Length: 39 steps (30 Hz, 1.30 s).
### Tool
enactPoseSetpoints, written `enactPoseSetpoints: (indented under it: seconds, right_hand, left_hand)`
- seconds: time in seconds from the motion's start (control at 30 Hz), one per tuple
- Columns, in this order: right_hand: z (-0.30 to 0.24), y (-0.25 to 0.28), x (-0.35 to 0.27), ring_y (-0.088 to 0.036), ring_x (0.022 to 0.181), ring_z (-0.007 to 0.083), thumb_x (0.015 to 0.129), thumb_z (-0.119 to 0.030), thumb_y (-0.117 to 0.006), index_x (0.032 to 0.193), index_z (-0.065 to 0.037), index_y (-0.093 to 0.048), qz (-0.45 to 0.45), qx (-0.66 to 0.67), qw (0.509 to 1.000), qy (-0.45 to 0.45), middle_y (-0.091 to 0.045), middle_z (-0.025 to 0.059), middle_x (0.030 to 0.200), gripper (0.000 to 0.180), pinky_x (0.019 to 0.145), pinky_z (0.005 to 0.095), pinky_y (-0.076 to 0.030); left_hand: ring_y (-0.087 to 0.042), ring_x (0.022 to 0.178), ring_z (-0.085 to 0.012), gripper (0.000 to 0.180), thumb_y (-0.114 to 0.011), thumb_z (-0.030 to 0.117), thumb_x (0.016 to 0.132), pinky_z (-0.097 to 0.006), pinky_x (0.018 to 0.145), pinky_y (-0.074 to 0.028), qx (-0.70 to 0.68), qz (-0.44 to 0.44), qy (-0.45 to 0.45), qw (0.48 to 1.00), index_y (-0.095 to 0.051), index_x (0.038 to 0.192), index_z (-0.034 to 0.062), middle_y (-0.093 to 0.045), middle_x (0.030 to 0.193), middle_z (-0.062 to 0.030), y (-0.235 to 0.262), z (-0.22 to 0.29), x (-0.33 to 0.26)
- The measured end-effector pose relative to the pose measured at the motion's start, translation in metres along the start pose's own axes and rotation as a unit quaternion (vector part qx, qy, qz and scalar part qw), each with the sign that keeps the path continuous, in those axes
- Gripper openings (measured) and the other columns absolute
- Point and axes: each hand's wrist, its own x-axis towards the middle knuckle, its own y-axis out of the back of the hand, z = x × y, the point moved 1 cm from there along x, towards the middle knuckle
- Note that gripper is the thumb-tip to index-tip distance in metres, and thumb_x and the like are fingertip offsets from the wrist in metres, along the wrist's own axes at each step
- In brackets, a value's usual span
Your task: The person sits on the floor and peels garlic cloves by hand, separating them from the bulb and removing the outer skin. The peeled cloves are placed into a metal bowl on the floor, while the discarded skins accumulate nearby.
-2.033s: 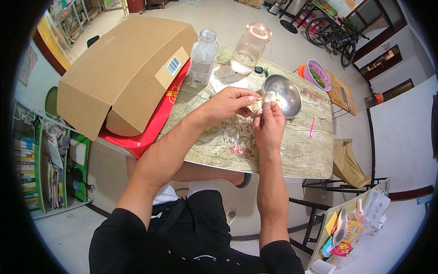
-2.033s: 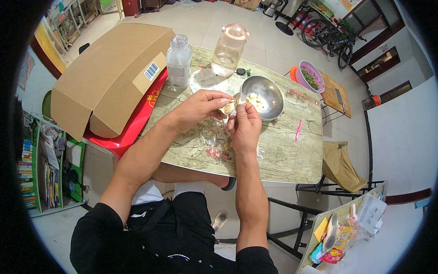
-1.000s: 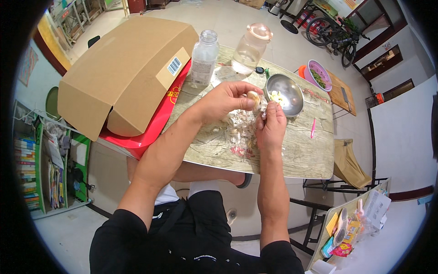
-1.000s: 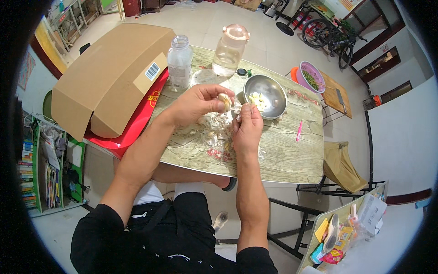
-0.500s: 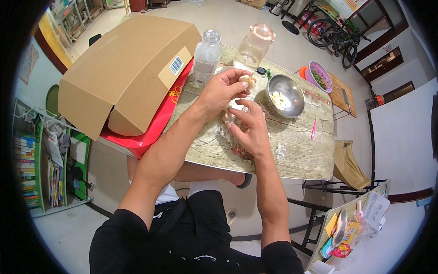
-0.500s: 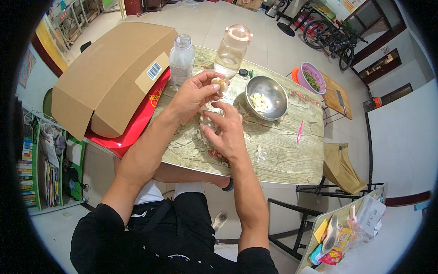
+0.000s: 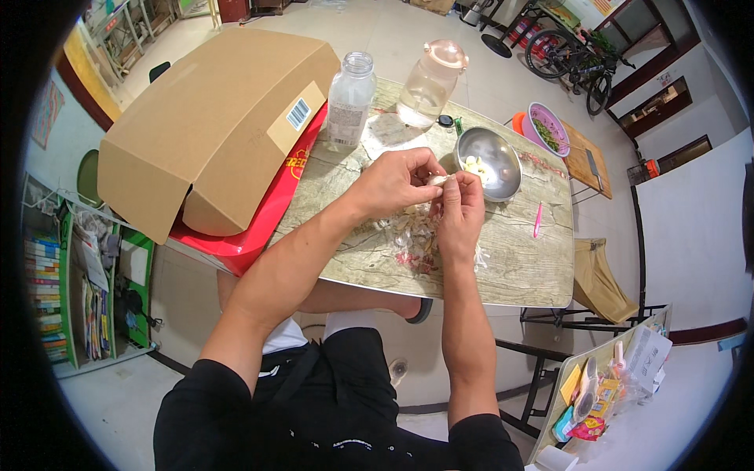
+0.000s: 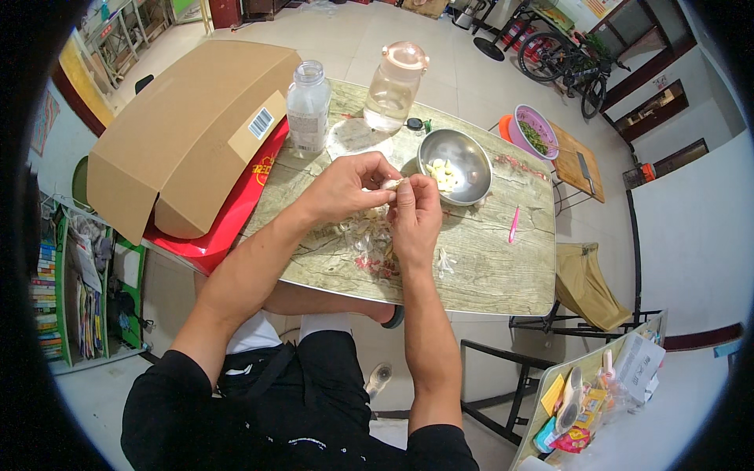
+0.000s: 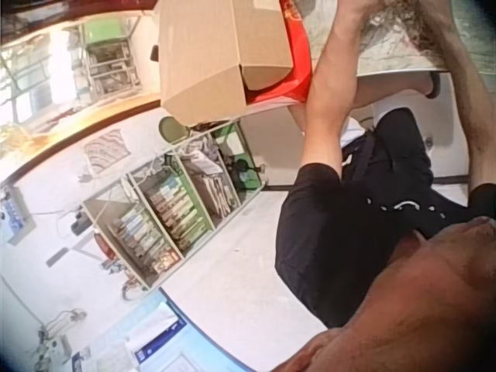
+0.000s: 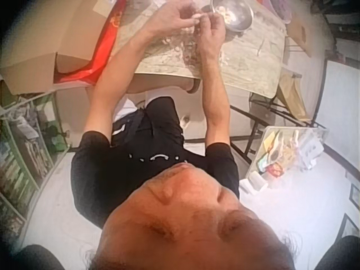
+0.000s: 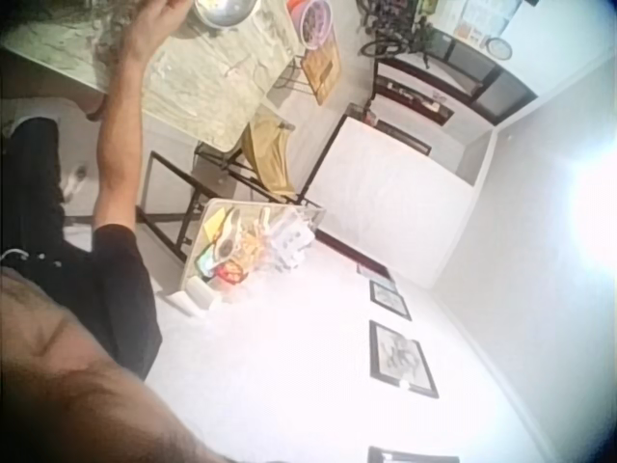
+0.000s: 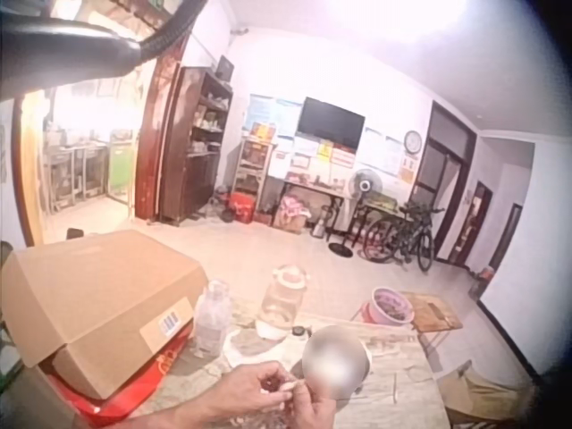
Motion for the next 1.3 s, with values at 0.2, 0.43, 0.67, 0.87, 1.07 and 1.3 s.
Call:
enactPoseSetpoints:
  seconds: [0.2, 0.43, 0.67, 0.87, 1.07, 1.3]
  right_hand:
    - [0.004, 0.007, 0.000, -0.045, 0.064, 0.0027, 0.108, -0.017, -0.054, 0.105, -0.007, -0.053, -0.008, -0.019, 0.999, 0.039, -0.055, -0.0032, 0.081, 0.011, 0.053, 0.0196, -0.038]
    - [0.005, 0.004, 0.001, -0.050, 0.064, 0.0064, 0.108, -0.018, -0.054, 0.103, -0.008, -0.051, 0.001, 0.034, 0.999, 0.012, -0.056, -0.0006, 0.083, 0.011, 0.057, 0.0216, -0.044]
    - [0.004, 0.005, 0.003, -0.067, 0.083, 0.0132, 0.103, -0.007, -0.060, 0.122, 0.002, -0.057, -0.010, 0.031, 0.999, -0.025, -0.068, 0.0090, 0.101, 0.022, 0.073, 0.0247, -0.055]
    - [0.008, 0.010, 0.005, -0.072, 0.100, 0.0211, 0.099, 0.001, -0.063, 0.121, 0.005, -0.060, 0.024, 0.104, 0.993, -0.059, -0.070, 0.0124, 0.111, 0.023, 0.090, 0.0286, -0.059]
    - [0.008, 0.011, 0.005, -0.072, 0.099, 0.0184, 0.098, -0.002, -0.067, 0.113, 0.003, -0.064, 0.015, 0.096, 0.992, -0.076, -0.071, 0.0090, 0.107, 0.016, 0.082, 0.0264, -0.057]
    - [0.012, 0.018, 0.006, -0.068, 0.084, 0.0105, 0.096, -0.004, -0.070, 0.109, 0.001, -0.067, 0.023, 0.024, 0.998, -0.048, -0.071, 0.0040, 0.098, 0.015, 0.075, 0.0241, -0.053]
  left_hand:
    - [-0.063, 0.084, -0.0064, 0.017, -0.075, 0.008, 0.091, -0.024, 0.076, -0.053, -0.090, 0.007, 0.005, 0.996, -0.067, 0.103, -0.0007, -0.068, 0.092, -0.0011, -0.006, -0.002, 0.001]
    - [-0.066, 0.089, -0.0083, 0.020, -0.074, 0.013, 0.094, -0.026, 0.082, -0.054, -0.173, 0.035, 0.046, 0.983, -0.065, 0.107, 0.0012, -0.070, 0.096, -0.0027, -0.002, 0.008, 0.001]
    - [-0.066, 0.089, -0.0082, 0.022, -0.073, 0.016, 0.096, -0.026, 0.080, -0.054, -0.143, 0.104, 0.008, 0.984, -0.065, 0.110, 0.0006, -0.070, 0.099, -0.0029, 0.008, 0.006, 0.005]
    - [-0.068, 0.083, -0.0162, 0.022, -0.073, 0.014, 0.090, -0.031, 0.078, -0.055, 0.170, 0.162, -0.014, 0.972, -0.070, 0.107, 0.0016, -0.072, 0.097, -0.0069, 0.013, 0.006, 0.001]
    - [-0.066, 0.097, -0.0332, 0.025, -0.073, 0.011, 0.080, -0.041, 0.087, -0.053, 0.385, 0.117, -0.135, 0.906, -0.073, 0.104, 0.0026, -0.072, 0.099, -0.0145, 0.016, -0.016, 0.001]
    - [-0.063, 0.096, -0.0332, 0.023, -0.072, 0.024, 0.088, -0.043, 0.084, -0.050, 0.331, 0.023, -0.127, 0.935, -0.067, 0.096, 0.0025, -0.066, 0.093, -0.0144, 0.009, 0.019, -0.003]
